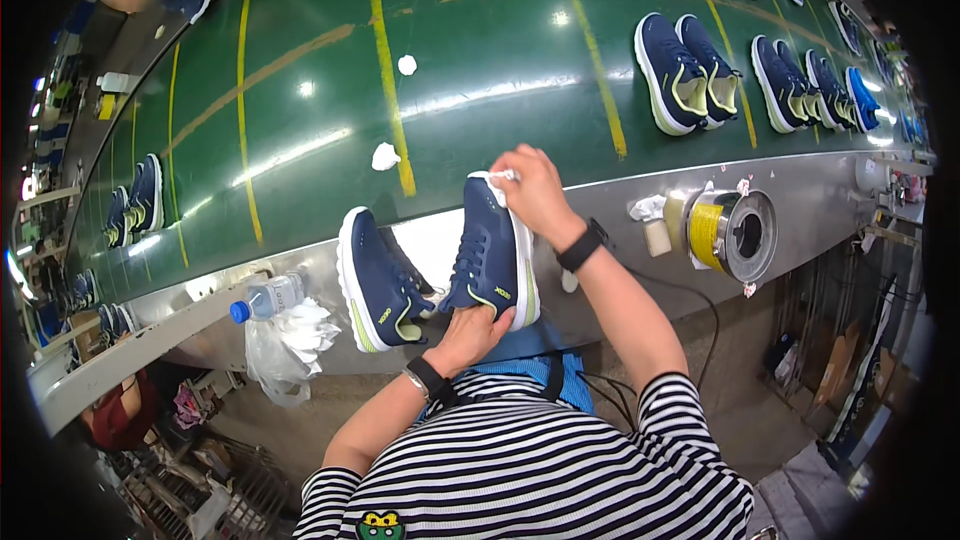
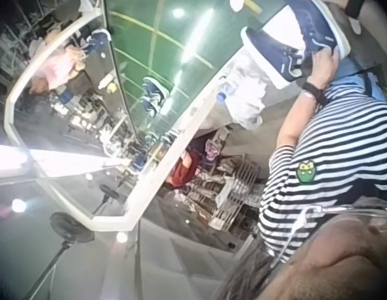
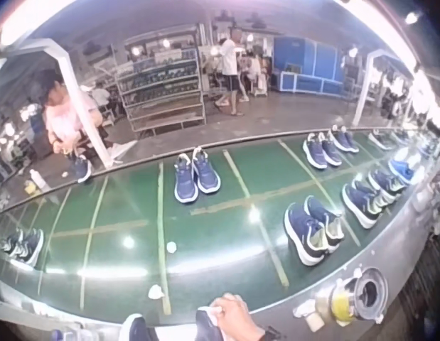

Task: The person wipes the exterior of blue and dark blue sneakers on a factory assembly line using a white cloth. They handle the shoes one at a time, rotating them to clean different sides, and place them back on the moving conveyor belt.

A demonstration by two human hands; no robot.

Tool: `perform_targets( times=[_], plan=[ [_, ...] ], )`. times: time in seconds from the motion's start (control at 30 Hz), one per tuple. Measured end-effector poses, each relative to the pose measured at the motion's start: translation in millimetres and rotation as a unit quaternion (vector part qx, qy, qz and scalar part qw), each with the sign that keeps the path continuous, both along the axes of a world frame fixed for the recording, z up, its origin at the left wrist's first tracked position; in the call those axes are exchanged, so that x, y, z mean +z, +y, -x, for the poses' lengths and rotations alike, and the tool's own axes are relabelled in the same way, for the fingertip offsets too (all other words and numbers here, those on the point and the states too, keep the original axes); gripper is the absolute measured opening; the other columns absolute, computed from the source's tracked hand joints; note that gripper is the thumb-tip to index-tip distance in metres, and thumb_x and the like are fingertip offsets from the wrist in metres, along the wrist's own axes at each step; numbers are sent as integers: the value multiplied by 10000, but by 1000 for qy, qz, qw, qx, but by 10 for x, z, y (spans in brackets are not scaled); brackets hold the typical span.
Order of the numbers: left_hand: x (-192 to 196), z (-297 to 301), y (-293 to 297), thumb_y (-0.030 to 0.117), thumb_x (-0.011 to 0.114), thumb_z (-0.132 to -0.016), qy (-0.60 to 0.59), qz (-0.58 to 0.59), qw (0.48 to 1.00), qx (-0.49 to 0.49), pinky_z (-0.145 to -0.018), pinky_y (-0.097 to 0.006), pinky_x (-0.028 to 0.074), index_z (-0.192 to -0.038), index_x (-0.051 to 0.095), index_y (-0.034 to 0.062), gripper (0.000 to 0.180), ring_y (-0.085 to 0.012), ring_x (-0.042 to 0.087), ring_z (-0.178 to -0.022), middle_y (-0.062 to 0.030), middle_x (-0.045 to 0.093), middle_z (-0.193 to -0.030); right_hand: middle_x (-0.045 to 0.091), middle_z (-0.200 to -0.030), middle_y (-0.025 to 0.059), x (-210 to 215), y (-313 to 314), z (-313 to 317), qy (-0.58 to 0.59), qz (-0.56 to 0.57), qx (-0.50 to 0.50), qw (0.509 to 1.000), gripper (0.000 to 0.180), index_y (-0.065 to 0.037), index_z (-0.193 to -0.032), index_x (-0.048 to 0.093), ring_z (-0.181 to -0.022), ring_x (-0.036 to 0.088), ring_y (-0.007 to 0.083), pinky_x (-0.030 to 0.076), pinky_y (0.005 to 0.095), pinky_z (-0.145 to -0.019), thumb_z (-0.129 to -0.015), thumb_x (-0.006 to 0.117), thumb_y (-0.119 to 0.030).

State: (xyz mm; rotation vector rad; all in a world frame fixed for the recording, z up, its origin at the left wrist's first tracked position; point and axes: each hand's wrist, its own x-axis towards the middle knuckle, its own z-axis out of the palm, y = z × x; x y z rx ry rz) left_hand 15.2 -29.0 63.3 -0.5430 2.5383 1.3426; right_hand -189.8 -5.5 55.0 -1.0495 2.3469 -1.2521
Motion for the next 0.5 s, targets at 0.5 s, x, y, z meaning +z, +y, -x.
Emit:
perform_targets(
  times=[0.5],
  plan=[
    [49, 16, 2, 202, 538, -832, -45, 11, 999, -9, -577, -437, 430, -645, 535, -60, 321, -398, 550, -623, -239, 545, -637, 492, -737, 43, -41, 977, -1023, 11, 67, -53, 996, 160, -86, -809, 620, -746, 448, 239, 354, 330, -666, -678, 601, 3]
  ],
)
